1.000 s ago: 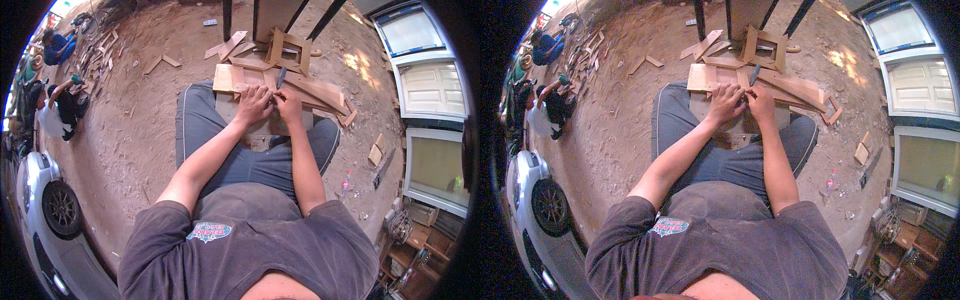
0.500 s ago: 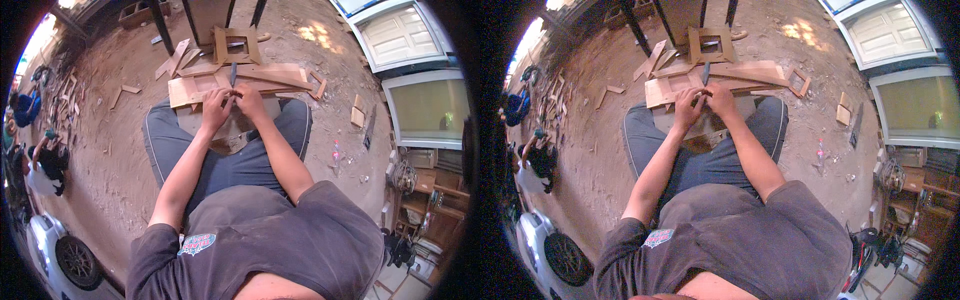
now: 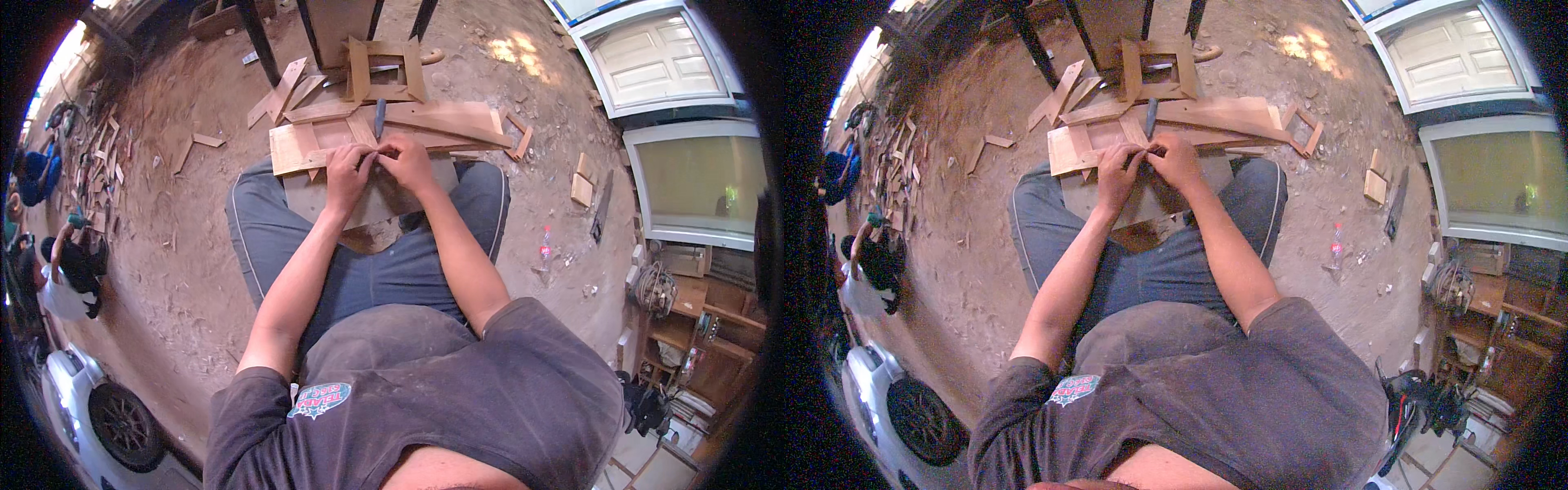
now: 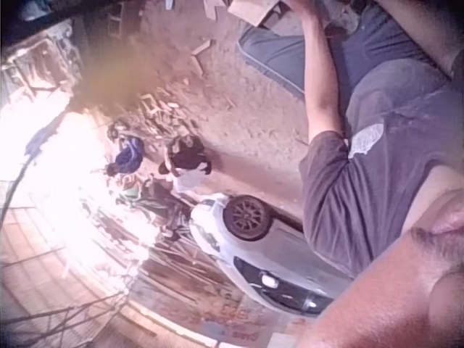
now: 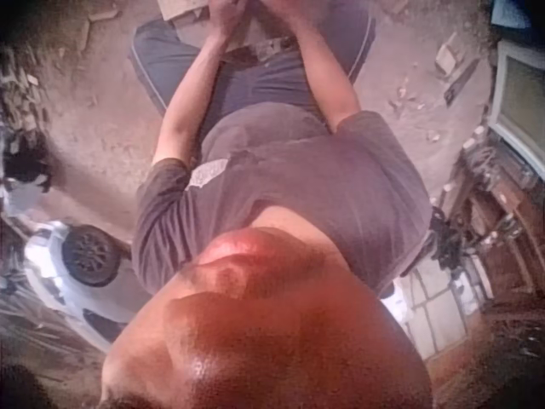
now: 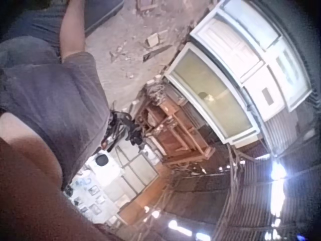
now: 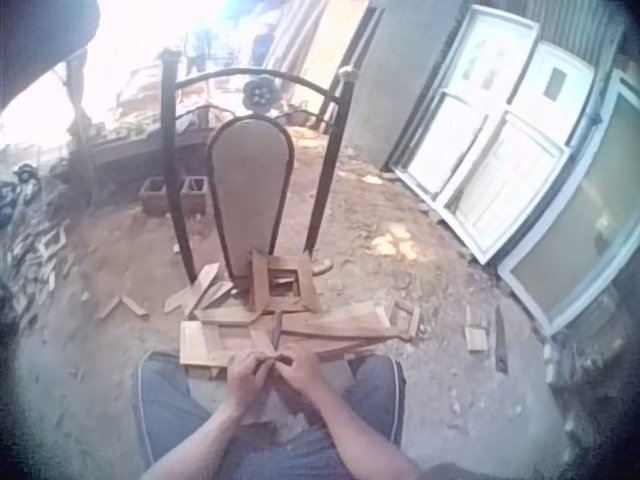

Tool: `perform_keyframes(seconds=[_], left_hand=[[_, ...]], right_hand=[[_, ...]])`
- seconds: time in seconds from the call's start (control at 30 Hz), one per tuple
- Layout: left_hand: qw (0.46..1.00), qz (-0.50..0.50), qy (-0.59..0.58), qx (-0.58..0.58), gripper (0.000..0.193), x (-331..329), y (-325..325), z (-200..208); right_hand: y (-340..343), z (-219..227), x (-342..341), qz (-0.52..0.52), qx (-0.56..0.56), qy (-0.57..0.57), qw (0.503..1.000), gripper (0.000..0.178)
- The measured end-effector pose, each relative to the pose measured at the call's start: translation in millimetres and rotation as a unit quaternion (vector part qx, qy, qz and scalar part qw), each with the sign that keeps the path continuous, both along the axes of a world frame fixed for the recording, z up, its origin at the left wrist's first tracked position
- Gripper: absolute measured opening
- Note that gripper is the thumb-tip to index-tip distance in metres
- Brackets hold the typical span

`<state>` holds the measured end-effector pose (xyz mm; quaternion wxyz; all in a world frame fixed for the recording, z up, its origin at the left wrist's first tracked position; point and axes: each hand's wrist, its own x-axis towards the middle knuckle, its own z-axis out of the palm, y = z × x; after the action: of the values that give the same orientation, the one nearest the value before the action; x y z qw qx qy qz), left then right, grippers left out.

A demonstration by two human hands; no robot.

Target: The person assembles a small wooden frame by hammering nails into the joints and checking the alignment by hand while sitting on the ground.

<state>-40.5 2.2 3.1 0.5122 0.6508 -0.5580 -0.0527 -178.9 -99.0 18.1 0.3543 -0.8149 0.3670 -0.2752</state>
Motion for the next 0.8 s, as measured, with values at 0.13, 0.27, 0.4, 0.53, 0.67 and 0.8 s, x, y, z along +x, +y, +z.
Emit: perform_keyframes(seconds=[0.13,0.27,0.4,0.53,0.67,0.8], left_hand=[[1.000,0.015,-0.018,-0.010,0.011,0.5,-0.2,-3.2],[1.000,0.012,-0.015,-0.019,0.011,0.2,-0.9,-2.6],[1.000,-0.001,0.011,-0.017,0.012,1.1,-1.7,-1.5],[1.000,-0.002,0.016,-0.010,0.013,4.4,2.7,0.0],[1.000,-0.001,0.021,-0.020,0.012,2.9,1.4,-1.5],[1.000,0.010,0.021,-0.002,0.011,2.0,5.0,-2.6]], right_hand=[[-27.2,20.7,-23.7,-0.048,-0.118,0.075,0.989,0.030],[-50.8,25.4,-42.3,-0.024,-0.259,0.172,0.950,0.043],[-82.2,10.9,-56.0,0.036,-0.224,0.221,0.949,0.044],[-92.8,24.2,-54.8,0.073,-0.187,0.240,0.950,0.037],[-101.4,25.1,-57.9,0.081,-0.268,0.224,0.933,0.030],[-72.1,78.2,-51.5,0.044,-0.105,0.298,0.948,0.032]])
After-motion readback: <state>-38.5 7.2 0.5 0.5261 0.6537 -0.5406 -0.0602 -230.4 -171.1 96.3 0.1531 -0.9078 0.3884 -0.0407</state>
